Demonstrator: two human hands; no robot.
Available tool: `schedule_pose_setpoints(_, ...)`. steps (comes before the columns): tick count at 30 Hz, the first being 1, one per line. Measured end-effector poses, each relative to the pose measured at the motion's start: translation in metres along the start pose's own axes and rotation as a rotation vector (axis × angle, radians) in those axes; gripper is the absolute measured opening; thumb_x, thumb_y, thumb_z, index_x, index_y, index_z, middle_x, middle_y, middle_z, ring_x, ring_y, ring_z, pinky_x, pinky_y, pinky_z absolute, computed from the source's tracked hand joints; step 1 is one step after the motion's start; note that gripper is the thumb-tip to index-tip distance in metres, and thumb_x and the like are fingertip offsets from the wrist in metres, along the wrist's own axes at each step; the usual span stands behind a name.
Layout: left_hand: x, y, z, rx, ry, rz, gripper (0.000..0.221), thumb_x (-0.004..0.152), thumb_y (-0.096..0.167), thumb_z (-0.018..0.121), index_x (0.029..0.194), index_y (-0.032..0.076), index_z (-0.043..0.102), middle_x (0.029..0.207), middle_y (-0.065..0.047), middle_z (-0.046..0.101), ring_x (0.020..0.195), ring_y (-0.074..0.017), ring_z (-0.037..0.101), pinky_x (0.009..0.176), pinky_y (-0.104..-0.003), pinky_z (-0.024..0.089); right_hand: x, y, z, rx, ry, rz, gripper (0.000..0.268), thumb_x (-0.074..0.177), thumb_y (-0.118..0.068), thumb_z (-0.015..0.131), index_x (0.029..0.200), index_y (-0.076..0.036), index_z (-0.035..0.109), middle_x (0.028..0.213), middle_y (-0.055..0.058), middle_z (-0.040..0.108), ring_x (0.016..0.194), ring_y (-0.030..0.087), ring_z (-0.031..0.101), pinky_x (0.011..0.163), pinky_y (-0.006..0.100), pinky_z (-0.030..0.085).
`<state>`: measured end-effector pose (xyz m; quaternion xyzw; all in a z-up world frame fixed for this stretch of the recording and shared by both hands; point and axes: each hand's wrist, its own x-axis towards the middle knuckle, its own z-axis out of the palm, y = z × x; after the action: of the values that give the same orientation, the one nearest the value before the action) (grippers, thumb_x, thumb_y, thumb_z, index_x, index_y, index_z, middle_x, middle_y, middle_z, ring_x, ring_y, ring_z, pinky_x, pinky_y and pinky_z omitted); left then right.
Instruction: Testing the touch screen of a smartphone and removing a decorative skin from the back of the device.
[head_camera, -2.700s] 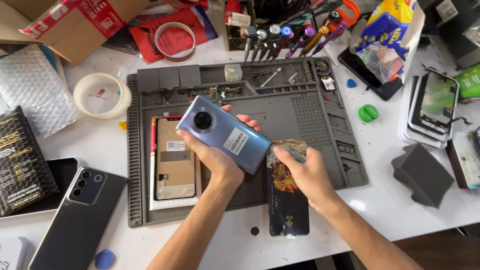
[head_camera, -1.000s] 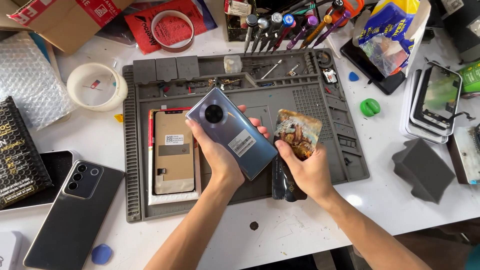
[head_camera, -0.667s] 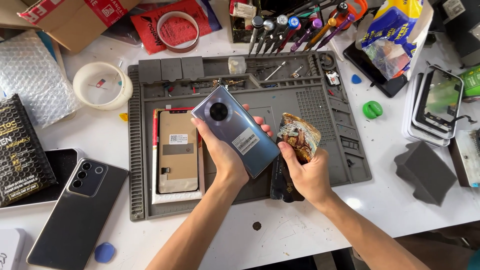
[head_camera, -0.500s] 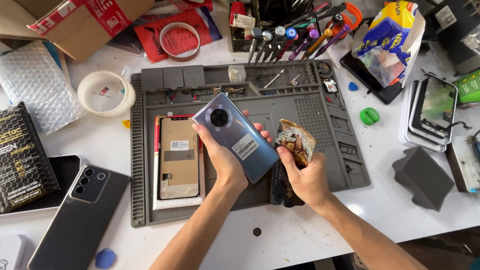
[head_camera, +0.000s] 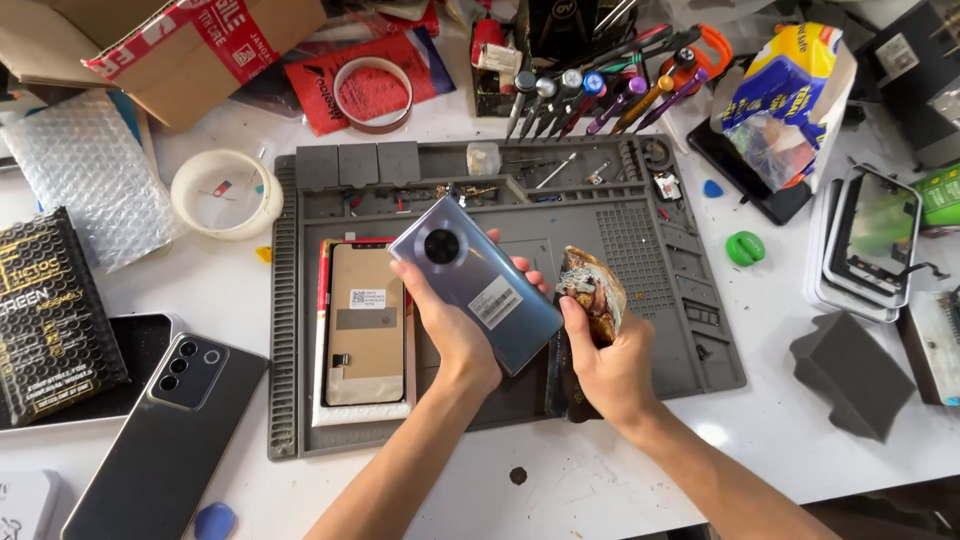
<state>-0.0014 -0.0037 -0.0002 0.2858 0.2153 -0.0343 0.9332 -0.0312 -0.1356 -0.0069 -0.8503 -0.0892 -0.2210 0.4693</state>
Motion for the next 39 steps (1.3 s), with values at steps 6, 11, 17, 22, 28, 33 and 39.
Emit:
schedule_pose_setpoints(6,0.007,0.000,-0.004,0.035,-0.015,0.025,0.110,0.088,0.085,0.006,0.127,0.004,0.069,0.083,-0.023,0.075,0.071,-0.0326,0.077,0.071,-0.042,0.066,0.011,0.006,0.000,-0.061,-0.064,-0.053,0.018,0.096,-0.015,0.071,0.093,0.001,0.065,0.057,0.016,0.063,0.048,0.023,0.060,0.048,0.034,0.046)
schedule_pose_setpoints(11,0.005,-0.001,-0.007,0.067,-0.033,-0.011,0.109,0.087,0.087,0.008,0.126,0.006,0.069,0.083,-0.021,0.075,0.071,-0.0304,0.077,0.070,-0.041,0.065,0.001,0.014,0.002,-0.060,-0.118,-0.048,0.019,0.095,-0.015,0.072,0.110,-0.005,0.072,0.066,0.013,0.071,0.055,0.026,0.068,0.054,0.038,0.052)
schedule_pose_setpoints(17,0.002,0.003,-0.004,0.013,-0.008,0.014,0.109,0.086,0.088,0.011,0.125,0.004,0.069,0.082,-0.025,0.075,0.071,-0.0332,0.076,0.072,-0.043,0.065,-0.005,0.013,0.002,-0.101,-0.038,-0.071,0.015,0.099,-0.014,0.068,0.101,0.001,0.068,0.063,0.017,0.069,0.052,0.027,0.068,0.051,0.036,0.051)
schedule_pose_setpoints(22,0.001,0.007,0.000,0.120,-0.001,-0.035,0.106,0.085,0.089,0.016,0.122,0.006,0.071,0.087,-0.022,0.076,0.076,-0.0308,0.078,0.076,-0.042,0.066,-0.007,0.037,0.003,-0.119,-0.127,-0.054,0.013,0.094,-0.027,0.075,0.096,-0.014,0.073,0.061,0.002,0.071,0.053,0.017,0.071,0.052,0.026,0.053)
schedule_pose_setpoints(28,0.000,0.020,-0.005,-0.175,-0.010,-0.120,0.088,0.093,0.079,0.031,0.105,0.000,0.068,0.099,-0.039,0.071,0.085,-0.0502,0.074,0.084,-0.062,0.061,-0.002,0.011,-0.001,0.088,0.006,0.202,0.018,0.097,-0.020,0.075,0.086,-0.006,0.070,0.063,0.003,0.065,0.060,0.009,0.055,0.056,0.030,0.050)
schedule_pose_setpoints(33,-0.012,0.019,0.004,-0.188,-0.045,-0.183,0.091,0.095,0.081,0.023,0.111,0.005,0.070,0.115,-0.036,0.071,0.104,-0.0497,0.072,0.093,-0.062,0.057,0.008,-0.006,-0.008,0.182,0.048,0.235,0.031,0.101,-0.021,0.073,0.074,-0.009,0.064,0.055,0.000,0.056,0.050,0.007,0.048,0.048,0.024,0.043)
schedule_pose_setpoints(39,-0.005,0.008,0.007,-0.147,0.010,-0.175,0.089,0.094,0.082,0.027,0.112,0.007,0.072,0.108,-0.032,0.074,0.096,-0.0450,0.075,0.086,-0.058,0.061,0.007,-0.019,-0.008,0.274,0.063,0.326,0.027,0.097,-0.022,0.076,0.078,-0.006,0.065,0.059,0.004,0.059,0.053,0.010,0.050,0.050,0.026,0.045)
